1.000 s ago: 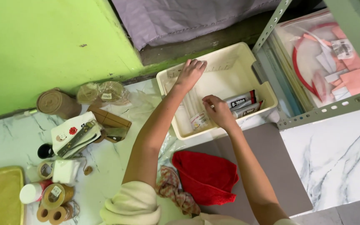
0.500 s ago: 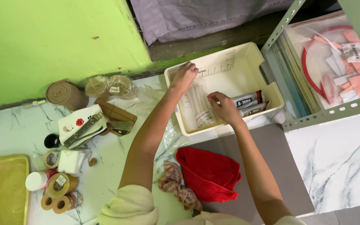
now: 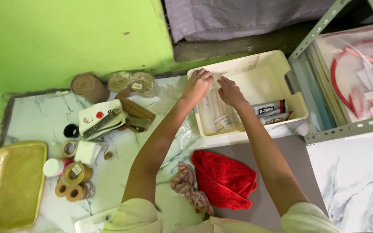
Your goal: The person organizes craft supplies on a marble-patterned table. They wipe a plastic ruler and a white rectangular object with a cloth, then place them into a white plastic bin. They also handle spools of twine, wiping them before placing them into the bin.
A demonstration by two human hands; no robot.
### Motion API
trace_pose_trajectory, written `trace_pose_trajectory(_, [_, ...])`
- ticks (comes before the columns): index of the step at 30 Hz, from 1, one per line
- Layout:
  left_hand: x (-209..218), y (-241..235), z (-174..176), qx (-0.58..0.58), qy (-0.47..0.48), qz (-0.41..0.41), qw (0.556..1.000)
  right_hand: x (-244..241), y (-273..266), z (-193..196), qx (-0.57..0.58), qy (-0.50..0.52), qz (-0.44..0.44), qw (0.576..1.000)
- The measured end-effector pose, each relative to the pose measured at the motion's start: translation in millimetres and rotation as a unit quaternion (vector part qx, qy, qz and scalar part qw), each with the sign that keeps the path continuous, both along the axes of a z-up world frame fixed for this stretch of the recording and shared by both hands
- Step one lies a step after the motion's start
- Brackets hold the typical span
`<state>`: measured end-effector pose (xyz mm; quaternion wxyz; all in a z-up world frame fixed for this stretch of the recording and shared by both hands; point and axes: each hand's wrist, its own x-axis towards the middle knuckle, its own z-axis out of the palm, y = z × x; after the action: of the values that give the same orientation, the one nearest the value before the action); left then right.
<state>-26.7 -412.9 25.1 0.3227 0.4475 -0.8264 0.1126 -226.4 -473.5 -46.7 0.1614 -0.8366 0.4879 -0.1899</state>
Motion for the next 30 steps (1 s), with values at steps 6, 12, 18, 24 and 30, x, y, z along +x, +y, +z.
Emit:
trace_pose_trajectory(6, [15, 84, 28, 0.022, 0.108, -0.022, 0.994, 13, 87, 79, -0.006, -0.031, 0.005, 0.999])
trace_pose_trajectory(12, [22, 166, 42, 0.075, 0.186, 0.002, 0.980, 13, 159, 114, -0.062, -0.099, 0.064, 0.991])
trace_pose_trajectory(18, [28, 259, 40, 0.189, 0.245, 0.034, 0.950, 0, 265, 144, 0.013, -0.103, 0.140, 0.985])
trace_pose_trajectory(24, [19, 337, -18, 0.335, 0.189, 0.036, 0.922, -16, 346, 111, 0.188, 0.181, 0.161, 0.952])
trace_pose_trajectory(30, [-13, 410, -31, 0.241, 0.091, 0.023, 0.966, -25, 359, 34, 0.004, 0.155, 0.121, 0.980])
